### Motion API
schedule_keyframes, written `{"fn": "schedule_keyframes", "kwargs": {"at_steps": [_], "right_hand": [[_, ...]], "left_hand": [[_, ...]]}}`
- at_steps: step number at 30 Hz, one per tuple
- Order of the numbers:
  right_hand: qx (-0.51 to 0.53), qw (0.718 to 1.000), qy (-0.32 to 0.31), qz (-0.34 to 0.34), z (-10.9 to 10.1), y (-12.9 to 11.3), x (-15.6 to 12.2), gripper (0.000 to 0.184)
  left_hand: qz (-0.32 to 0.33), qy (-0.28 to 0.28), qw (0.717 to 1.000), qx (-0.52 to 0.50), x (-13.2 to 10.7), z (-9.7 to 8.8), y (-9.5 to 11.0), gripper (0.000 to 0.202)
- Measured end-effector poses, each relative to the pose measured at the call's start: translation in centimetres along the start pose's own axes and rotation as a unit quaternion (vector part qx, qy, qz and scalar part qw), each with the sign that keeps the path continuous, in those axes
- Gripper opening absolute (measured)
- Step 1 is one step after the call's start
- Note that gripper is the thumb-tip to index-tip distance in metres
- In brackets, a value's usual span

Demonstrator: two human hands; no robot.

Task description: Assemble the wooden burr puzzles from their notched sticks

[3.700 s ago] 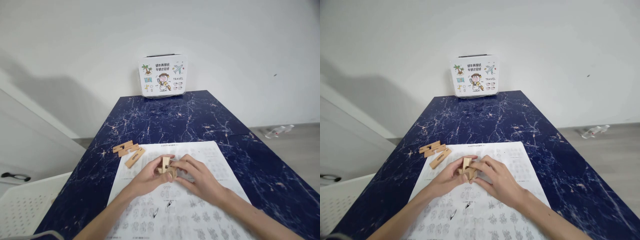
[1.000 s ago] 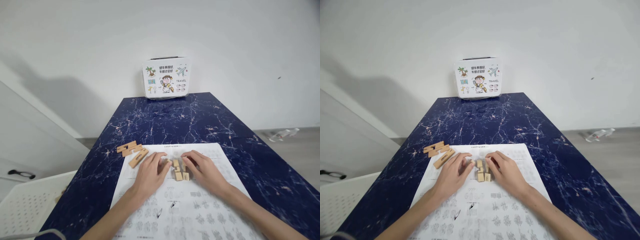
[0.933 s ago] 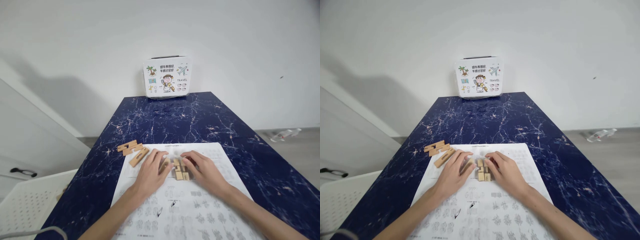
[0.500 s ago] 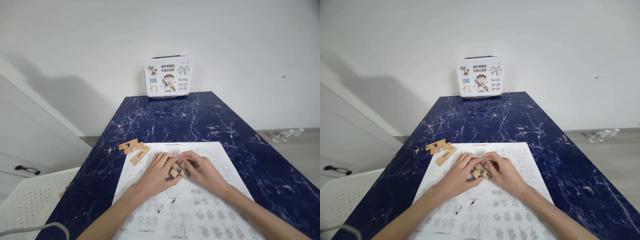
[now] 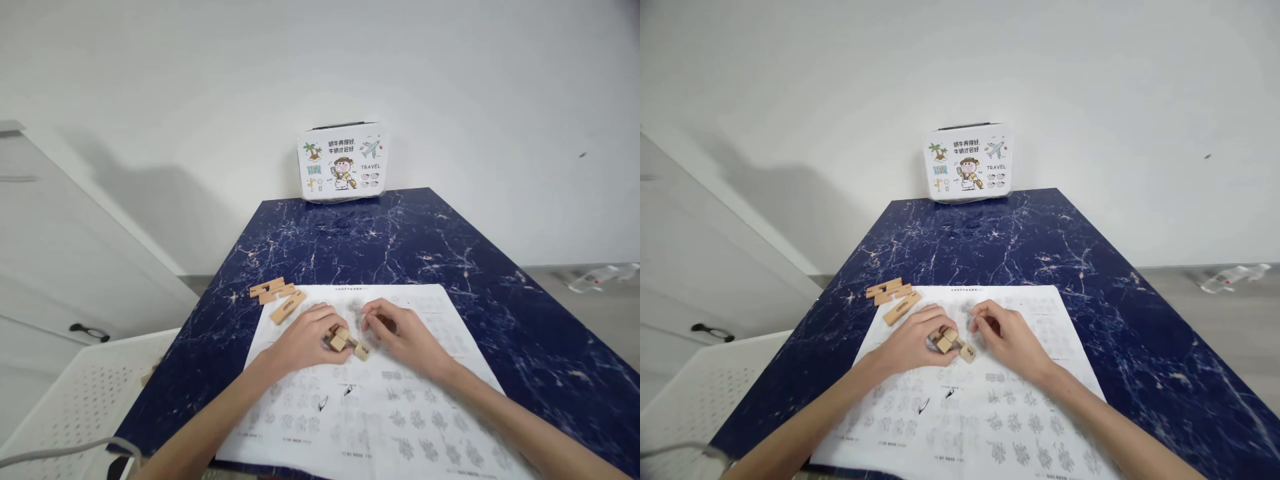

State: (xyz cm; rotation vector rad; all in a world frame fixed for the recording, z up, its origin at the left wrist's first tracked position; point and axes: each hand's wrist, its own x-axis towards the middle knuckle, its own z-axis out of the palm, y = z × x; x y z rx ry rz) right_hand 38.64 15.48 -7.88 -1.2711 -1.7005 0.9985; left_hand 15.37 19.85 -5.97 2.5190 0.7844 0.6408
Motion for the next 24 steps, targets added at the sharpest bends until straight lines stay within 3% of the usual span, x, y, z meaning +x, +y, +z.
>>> {"fn": "schedule_keyframes", "kwargs": {"at_steps": [7,12,17,21,24], "right_hand": [[-0.009,1.0,-0.011,-0.009,0.0,-0.1,-0.2,0.018],[-0.009,1.0,-0.011,-0.011,0.0,-0.1,-0.1,0.018],[-0.011,1.0,-0.007,-0.01,0.0,-0.3,-0.1,0.018],[-0.013,1.0,-0.008,-0.004,0.0,-0.3,-0.2,0.018],[-0.014,1.0,-0.011,0.002,0.0,-0.3,-0.3,0.021]], "left_hand": [[-0.014,0.048,0.999,-0.003,-1.6,-0.9,0.9,0.016],[-0.038,0.116,0.992,0.036,-4.4,-3.9,1.7,0.013],[-0.133,0.215,0.955,0.158,-7.2,-7.2,-1.4,0.008],[-0.154,0.177,0.954,0.189,-8.1,-7.8,-4.3,0.011],[-0.154,0.152,0.957,0.192,-8.3,-7.9,-5.2,0.012]]}}
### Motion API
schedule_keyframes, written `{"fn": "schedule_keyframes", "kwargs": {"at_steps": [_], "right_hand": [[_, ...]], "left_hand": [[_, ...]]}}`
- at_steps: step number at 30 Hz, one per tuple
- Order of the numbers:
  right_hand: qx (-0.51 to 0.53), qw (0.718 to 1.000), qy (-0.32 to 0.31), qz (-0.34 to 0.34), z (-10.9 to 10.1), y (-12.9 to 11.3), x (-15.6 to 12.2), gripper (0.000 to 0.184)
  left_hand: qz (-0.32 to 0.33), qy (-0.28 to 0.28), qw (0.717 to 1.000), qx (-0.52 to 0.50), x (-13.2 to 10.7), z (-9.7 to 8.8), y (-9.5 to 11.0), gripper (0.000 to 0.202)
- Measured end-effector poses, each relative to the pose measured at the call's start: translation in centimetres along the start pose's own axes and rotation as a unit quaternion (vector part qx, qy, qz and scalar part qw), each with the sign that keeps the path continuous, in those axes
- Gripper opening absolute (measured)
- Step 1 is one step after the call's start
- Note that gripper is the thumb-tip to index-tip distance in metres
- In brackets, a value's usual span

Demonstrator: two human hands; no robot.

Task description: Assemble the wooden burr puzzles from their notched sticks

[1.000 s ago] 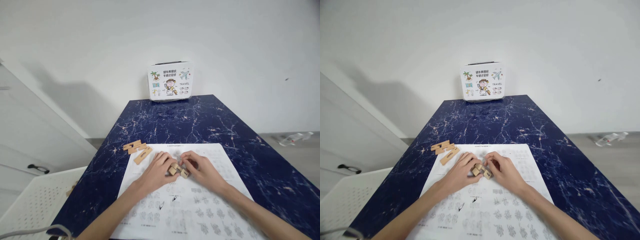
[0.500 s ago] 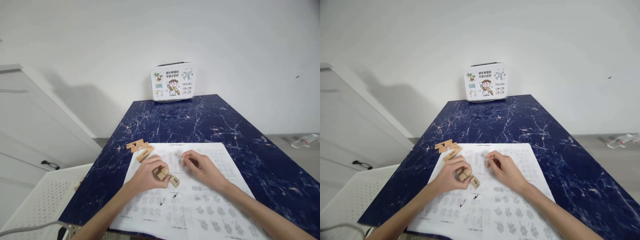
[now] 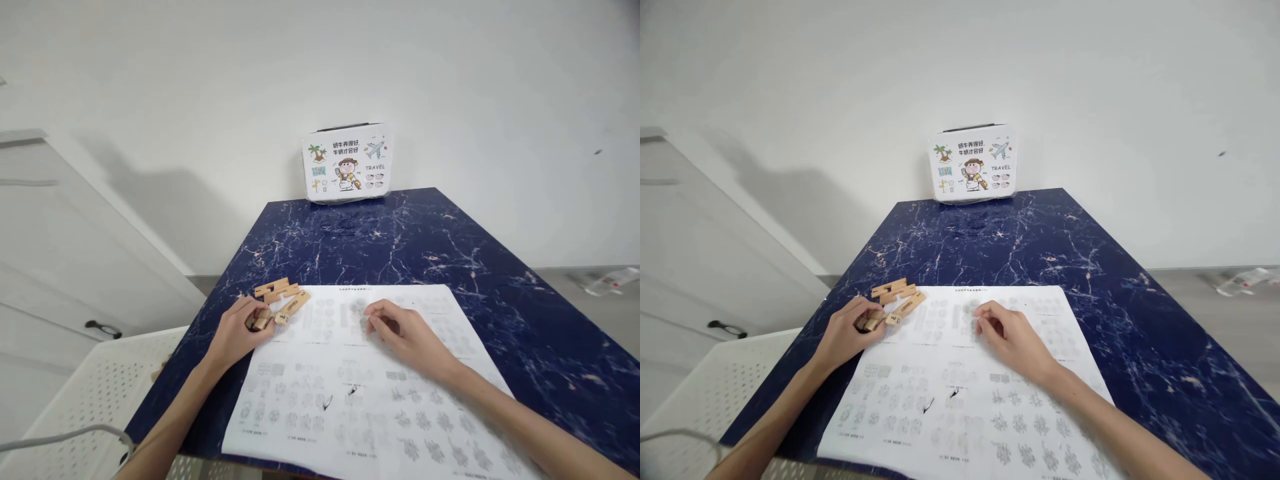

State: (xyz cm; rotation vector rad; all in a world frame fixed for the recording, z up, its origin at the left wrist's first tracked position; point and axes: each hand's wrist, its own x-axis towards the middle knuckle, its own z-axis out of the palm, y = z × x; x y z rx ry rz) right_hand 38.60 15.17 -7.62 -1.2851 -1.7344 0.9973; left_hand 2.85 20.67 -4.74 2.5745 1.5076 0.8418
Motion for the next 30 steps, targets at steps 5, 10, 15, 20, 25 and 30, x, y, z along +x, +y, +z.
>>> {"fn": "schedule_keyframes", "kwargs": {"at_steps": [5,10,15,20,25,30], "right_hand": [[-0.004,1.0,0.004,-0.004,0.0,0.2,0.0,0.02],[-0.013,1.0,0.001,-0.003,0.1,0.3,0.1,0.02],[-0.009,1.0,0.002,-0.003,0.0,0.1,0.0,0.019],[-0.003,1.0,0.006,0.008,-0.1,0.0,0.2,0.02],[-0.003,1.0,-0.005,0.014,-0.2,-0.2,0.5,0.018],[-0.001,1.0,-0.017,0.017,-0.3,-0.3,0.5,0.018]], "left_hand": [[0.012,0.012,1.0,-0.018,0.2,-0.9,0.7,0.019],[0.051,0.127,0.987,-0.081,1.2,0.4,6.5,0.013],[0.126,-0.114,0.976,-0.139,3.0,5.6,12.5,0.006],[0.124,-0.143,0.974,-0.125,4.0,8.8,12.5,0.011],[0.133,-0.144,0.973,-0.121,3.9,8.4,11.7,0.015],[0.156,-0.138,0.972,-0.105,3.7,8.5,11.7,0.013]]}}
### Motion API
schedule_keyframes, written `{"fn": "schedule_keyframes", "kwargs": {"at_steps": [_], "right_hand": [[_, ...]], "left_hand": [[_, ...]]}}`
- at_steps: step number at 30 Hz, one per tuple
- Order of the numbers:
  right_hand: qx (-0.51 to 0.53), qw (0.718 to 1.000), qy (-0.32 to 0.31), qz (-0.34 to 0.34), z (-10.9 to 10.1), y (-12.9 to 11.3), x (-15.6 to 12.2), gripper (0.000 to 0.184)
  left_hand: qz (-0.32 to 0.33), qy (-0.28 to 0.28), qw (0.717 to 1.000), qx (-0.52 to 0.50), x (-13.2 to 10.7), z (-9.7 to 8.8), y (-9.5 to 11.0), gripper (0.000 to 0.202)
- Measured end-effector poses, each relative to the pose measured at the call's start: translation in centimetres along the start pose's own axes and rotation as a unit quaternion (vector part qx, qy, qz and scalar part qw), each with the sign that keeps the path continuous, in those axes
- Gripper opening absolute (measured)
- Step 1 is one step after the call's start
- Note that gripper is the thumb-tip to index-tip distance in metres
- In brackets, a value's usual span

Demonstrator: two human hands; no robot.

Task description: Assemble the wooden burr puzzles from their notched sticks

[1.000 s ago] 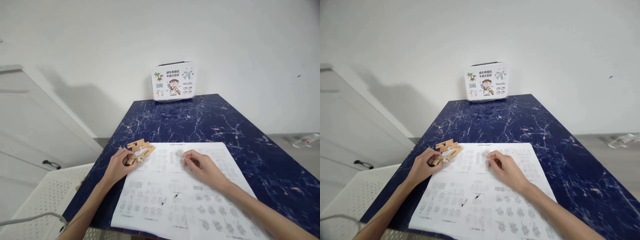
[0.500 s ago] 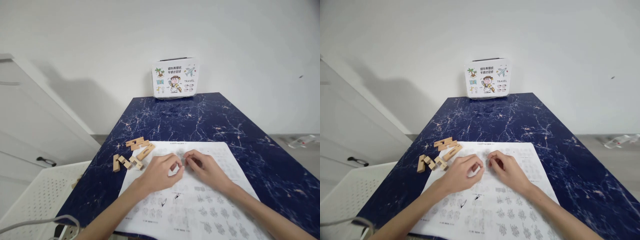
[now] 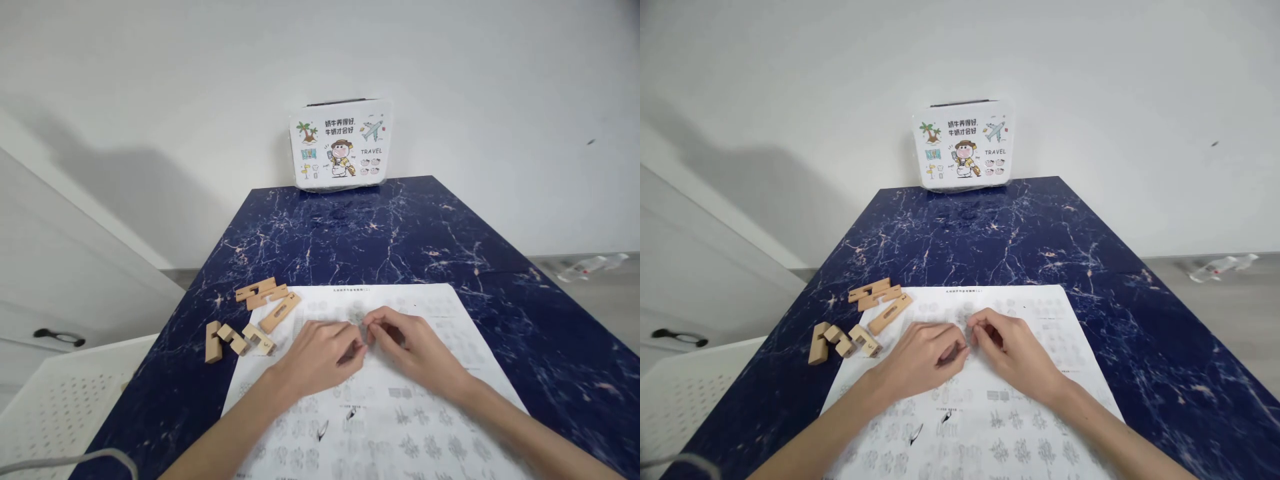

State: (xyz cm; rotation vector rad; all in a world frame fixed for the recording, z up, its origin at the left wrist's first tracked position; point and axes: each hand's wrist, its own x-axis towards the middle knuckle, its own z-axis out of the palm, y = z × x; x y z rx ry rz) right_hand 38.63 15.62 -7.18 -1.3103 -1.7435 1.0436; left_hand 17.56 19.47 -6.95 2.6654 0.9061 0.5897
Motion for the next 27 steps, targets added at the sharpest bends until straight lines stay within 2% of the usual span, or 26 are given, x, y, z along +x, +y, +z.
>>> {"fn": "schedule_keyframes", "kwargs": {"at_steps": [27], "right_hand": [[0.017,1.0,0.0,0.005,0.18,-0.12,-0.04,0.019]], "left_hand": [[0.011,0.011,1.0,-0.009,0.1,0.06,-0.08,0.01]]}}
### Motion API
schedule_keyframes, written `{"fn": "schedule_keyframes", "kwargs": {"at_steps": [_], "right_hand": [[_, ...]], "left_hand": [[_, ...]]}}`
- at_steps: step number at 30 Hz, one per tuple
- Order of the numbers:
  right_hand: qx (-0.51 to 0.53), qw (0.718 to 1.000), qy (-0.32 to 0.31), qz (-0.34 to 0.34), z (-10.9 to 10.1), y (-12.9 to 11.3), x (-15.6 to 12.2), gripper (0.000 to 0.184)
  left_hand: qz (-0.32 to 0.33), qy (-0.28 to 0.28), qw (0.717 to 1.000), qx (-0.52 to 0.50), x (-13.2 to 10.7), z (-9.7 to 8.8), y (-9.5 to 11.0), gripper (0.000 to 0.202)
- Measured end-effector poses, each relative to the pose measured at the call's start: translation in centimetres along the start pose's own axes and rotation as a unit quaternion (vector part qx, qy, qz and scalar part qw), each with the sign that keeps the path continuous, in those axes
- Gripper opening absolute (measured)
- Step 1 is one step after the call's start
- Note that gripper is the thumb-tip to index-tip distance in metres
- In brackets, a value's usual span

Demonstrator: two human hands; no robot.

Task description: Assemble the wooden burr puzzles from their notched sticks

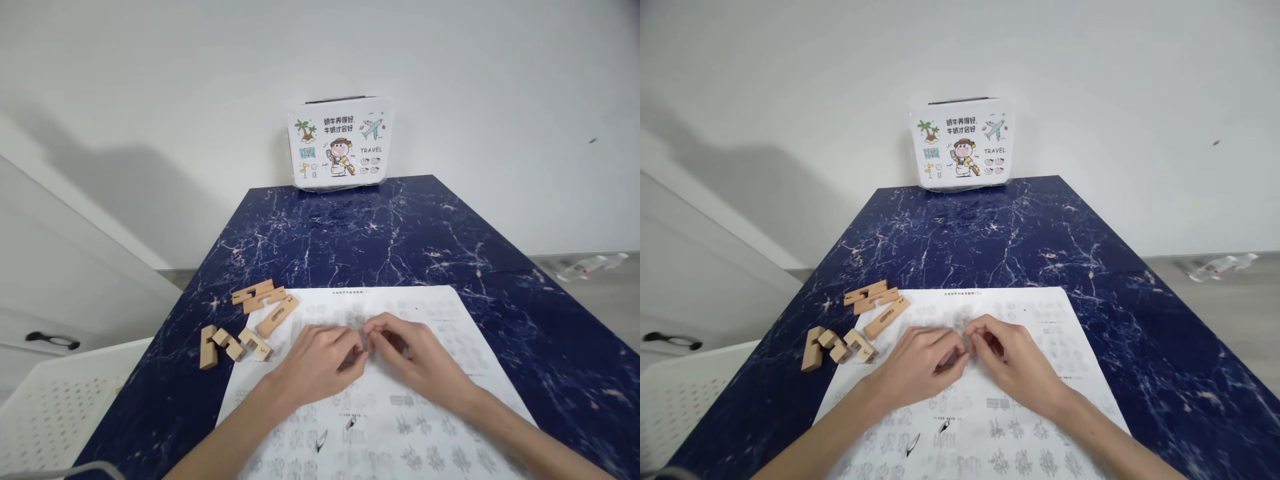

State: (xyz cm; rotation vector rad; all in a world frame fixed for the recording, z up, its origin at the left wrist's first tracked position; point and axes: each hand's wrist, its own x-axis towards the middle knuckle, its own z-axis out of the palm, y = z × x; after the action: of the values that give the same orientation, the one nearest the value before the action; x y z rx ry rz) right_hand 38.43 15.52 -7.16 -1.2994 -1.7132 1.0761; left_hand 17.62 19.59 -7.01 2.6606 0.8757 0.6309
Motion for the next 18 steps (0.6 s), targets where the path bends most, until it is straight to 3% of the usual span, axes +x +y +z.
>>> {"fn": "schedule_keyframes", "kwargs": {"at_steps": [18], "right_hand": [[0.029,0.999,0.014,0.009,-0.07,0.2,0.0,0.018]], "left_hand": [[-0.001,-0.01,1.0,0.003,-0.02,-0.15,0.03,0.011]]}}
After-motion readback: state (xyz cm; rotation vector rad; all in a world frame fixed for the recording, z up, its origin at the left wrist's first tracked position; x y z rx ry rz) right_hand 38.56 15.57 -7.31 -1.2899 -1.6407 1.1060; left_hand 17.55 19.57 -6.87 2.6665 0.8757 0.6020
